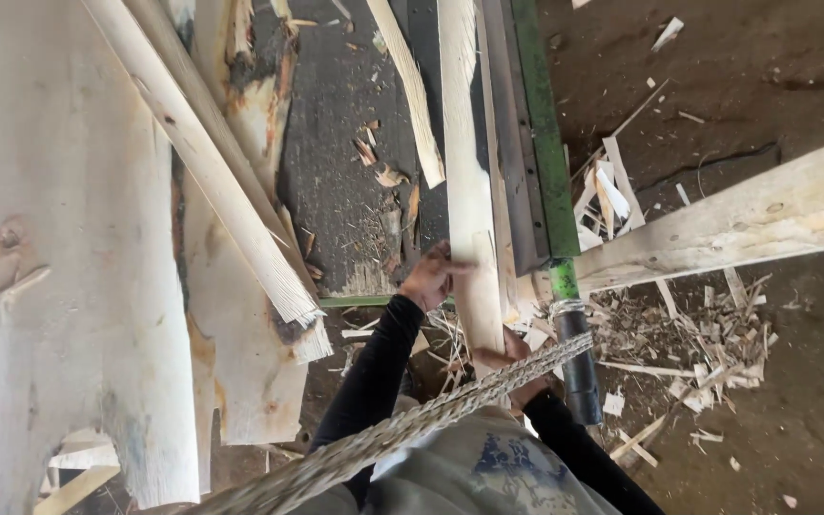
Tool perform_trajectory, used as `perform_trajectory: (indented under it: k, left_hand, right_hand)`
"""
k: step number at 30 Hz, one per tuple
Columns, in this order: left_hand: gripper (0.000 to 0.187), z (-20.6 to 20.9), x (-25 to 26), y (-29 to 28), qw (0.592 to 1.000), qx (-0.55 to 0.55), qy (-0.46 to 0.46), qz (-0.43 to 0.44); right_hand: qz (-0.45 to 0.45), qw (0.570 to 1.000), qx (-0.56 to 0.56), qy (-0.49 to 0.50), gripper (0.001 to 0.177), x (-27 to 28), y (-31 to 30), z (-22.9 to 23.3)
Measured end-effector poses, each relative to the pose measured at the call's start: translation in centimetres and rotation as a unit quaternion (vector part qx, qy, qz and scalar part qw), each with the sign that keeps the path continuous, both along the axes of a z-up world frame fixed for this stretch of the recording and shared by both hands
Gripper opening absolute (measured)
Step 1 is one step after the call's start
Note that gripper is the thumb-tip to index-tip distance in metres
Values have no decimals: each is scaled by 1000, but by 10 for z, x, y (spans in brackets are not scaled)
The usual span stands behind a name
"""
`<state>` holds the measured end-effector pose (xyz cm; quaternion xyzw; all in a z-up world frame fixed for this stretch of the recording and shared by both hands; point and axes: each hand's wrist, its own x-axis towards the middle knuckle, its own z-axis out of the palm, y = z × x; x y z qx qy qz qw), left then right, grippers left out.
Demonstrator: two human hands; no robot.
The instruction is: Peeling thin layers of wood and organizing wood strips in a workshop.
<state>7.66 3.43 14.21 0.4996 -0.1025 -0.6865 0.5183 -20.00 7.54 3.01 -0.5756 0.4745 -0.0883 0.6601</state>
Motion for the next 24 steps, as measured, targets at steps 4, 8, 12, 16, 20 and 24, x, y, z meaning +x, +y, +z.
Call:
perform_trajectory:
  k: [4,8,12,16,20,24]
  left_hand:
    - [82,-20,32,-34,993,-106,26,46]
    - [78,45,70,-67,983,-129,65,109]
    - [63,64,108,-84,975,-181,40,121]
    - [54,87,141,-67,954,-232,-17,191]
    - [57,126,194,-22,927,-299,-62,220]
    - [50,159,262,43,889,-335,-138,281]
  right_hand:
    - [154,949,-260,90,35,-46,26,-57]
    - [251,848,-440,155,16,-55,42,-58]
    - [11,997,-31,68,29,-42,52,27]
    - [-42,996,43,68,30,-64,42,0]
    - [14,984,-153,91,29,-119,14,-164]
    - [-26,986,-145,-83,55,-124,-21,-213]
